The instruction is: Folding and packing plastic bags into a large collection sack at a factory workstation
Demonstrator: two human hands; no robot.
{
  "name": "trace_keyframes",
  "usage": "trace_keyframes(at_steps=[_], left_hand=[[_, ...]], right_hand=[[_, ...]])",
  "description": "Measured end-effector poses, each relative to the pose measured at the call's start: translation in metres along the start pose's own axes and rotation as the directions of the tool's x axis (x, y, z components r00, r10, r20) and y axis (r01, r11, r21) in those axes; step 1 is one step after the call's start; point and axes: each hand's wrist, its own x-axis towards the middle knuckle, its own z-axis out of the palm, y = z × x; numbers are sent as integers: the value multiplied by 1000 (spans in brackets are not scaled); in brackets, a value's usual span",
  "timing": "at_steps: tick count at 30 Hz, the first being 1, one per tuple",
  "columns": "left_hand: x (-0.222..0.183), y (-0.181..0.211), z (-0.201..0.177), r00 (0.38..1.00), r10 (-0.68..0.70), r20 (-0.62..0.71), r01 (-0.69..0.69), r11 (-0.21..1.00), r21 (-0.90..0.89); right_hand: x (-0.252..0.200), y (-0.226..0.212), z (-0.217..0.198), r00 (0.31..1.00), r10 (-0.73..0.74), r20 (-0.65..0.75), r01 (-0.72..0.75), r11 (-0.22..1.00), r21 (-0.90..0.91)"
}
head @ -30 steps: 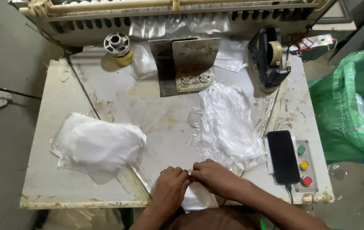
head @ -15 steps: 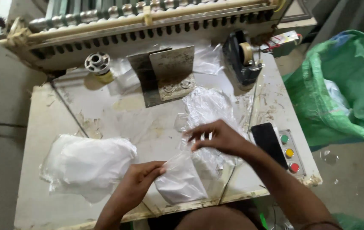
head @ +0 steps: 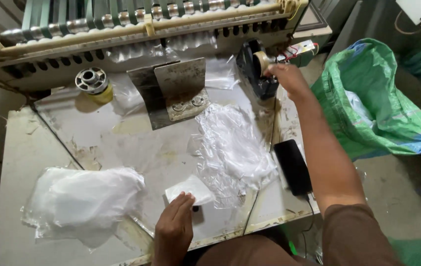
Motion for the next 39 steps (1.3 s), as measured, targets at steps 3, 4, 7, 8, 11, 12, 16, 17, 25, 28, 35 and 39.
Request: trace_keyframes(at_steps=[3, 4, 7, 8, 11, 12, 16, 17, 25, 28, 35, 39], left_hand=[[8, 3, 4, 998, -52, -38, 50, 997, -55], [9, 1, 7, 996, -41, -73, 38, 998, -45], [4, 6, 11, 995, -32, -90, 31, 999, -17], [5, 6, 13, 996, -17, -90, 19, 1000, 11], [4, 11, 20, 992, 68, -104, -66, 997, 26], [4, 15, 21, 994, 44, -95, -41, 999, 25], [-3, 23, 38, 990, 140, -33, -139, 990, 26], [-7, 23, 44, 990, 136, -40, -136, 991, 5], [33, 31, 18, 988, 154, 19, -155, 984, 90], [55, 24, -4, 999, -34, 31, 37, 994, -101], [104, -70, -2, 975, -205, -88, 214, 972, 97], [92, 11, 39, 887, -443, 127, 455, 797, -397]], right_hand=[[-52, -54, -9, 987, -140, -72, 142, 989, 25], [-64, -57, -9, 987, -108, -118, 107, 994, -14], [-55, 18, -4, 991, -64, -120, 12, 918, -398], [-40, 53, -1, 995, -59, -75, -9, 725, -689], [-81, 61, 15, 933, -356, 52, 316, 741, -592], [-133, 17, 32, 937, -341, 73, 316, 741, -592], [-302, -90, 99, 928, 75, 365, -13, 985, -170], [-335, -91, 113, 880, 39, 473, 45, 985, -164], [-367, -41, 121, 917, -296, 269, 337, 934, -119], [-320, -70, 109, 963, -134, 233, 196, 942, -272], [-191, -39, 80, 995, 41, 94, 37, 713, -700], [-188, -38, 94, 979, 157, 130, -14, 685, -728]])
